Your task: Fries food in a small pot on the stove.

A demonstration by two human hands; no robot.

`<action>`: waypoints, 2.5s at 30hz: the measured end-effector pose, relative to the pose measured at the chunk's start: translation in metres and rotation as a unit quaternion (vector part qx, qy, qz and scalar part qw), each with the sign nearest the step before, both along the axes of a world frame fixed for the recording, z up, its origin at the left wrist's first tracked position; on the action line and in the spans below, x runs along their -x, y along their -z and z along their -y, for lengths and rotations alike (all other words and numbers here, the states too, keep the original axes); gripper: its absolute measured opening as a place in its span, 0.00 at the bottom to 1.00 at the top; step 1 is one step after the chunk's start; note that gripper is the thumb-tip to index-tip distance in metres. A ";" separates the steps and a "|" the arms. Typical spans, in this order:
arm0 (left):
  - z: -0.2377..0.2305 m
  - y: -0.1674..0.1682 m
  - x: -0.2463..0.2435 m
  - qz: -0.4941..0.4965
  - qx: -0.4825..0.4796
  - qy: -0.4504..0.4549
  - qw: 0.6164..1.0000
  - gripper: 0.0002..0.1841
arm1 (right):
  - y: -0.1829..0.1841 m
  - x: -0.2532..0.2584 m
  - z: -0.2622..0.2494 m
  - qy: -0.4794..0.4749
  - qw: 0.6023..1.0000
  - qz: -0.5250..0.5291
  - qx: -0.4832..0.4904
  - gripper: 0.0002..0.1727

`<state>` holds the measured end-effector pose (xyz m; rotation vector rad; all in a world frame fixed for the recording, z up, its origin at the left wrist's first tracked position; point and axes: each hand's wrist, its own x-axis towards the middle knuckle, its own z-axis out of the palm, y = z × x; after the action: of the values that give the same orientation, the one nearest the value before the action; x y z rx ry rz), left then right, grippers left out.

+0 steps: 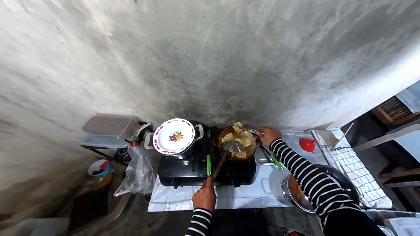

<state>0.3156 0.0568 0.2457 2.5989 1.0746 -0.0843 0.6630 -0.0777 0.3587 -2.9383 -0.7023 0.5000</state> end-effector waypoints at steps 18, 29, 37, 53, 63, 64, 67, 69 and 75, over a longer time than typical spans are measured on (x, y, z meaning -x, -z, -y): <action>-0.004 0.006 0.027 0.119 0.017 -0.009 0.993 0.22 | 0.032 -0.062 0.024 -0.471 0.850 0.223 0.076 0.21; -0.001 0.006 0.024 0.112 -0.009 -0.005 0.994 0.19 | -0.014 -0.031 -0.028 -0.109 0.983 -0.015 0.146 0.30; -0.003 0.006 0.026 0.105 0.003 -0.004 0.995 0.18 | 0.030 -0.028 -0.004 0.099 0.971 -0.215 0.016 0.32; 0.005 -0.002 0.024 0.088 0.009 -0.009 0.996 0.20 | 0.012 -0.026 -0.015 -0.065 0.993 -0.024 0.094 0.28; -0.002 -0.013 0.007 0.092 0.145 -0.024 0.985 0.26 | -0.025 0.036 0.027 -0.173 0.972 -0.013 0.161 0.24; -0.001 -0.014 0.005 0.096 0.168 -0.023 0.981 0.26 | -0.020 0.038 0.032 -0.215 0.964 0.012 0.157 0.23; 0.005 -0.018 -0.001 0.105 0.230 -0.023 0.967 0.25 | -0.001 0.033 0.045 -0.325 0.930 0.076 0.151 0.23; 0.007 -0.016 -0.002 0.102 0.256 -0.029 0.961 0.25 | 0.020 0.024 0.054 -0.367 0.916 0.100 0.127 0.25; 0.008 -0.016 -0.002 0.052 0.249 -0.024 0.967 0.26 | 0.076 0.031 0.069 -0.347 0.929 0.124 0.042 0.24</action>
<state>0.3174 0.0492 0.2616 2.1023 0.9336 -0.1795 0.6320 -0.1472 0.2832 -2.7743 -1.8111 0.1861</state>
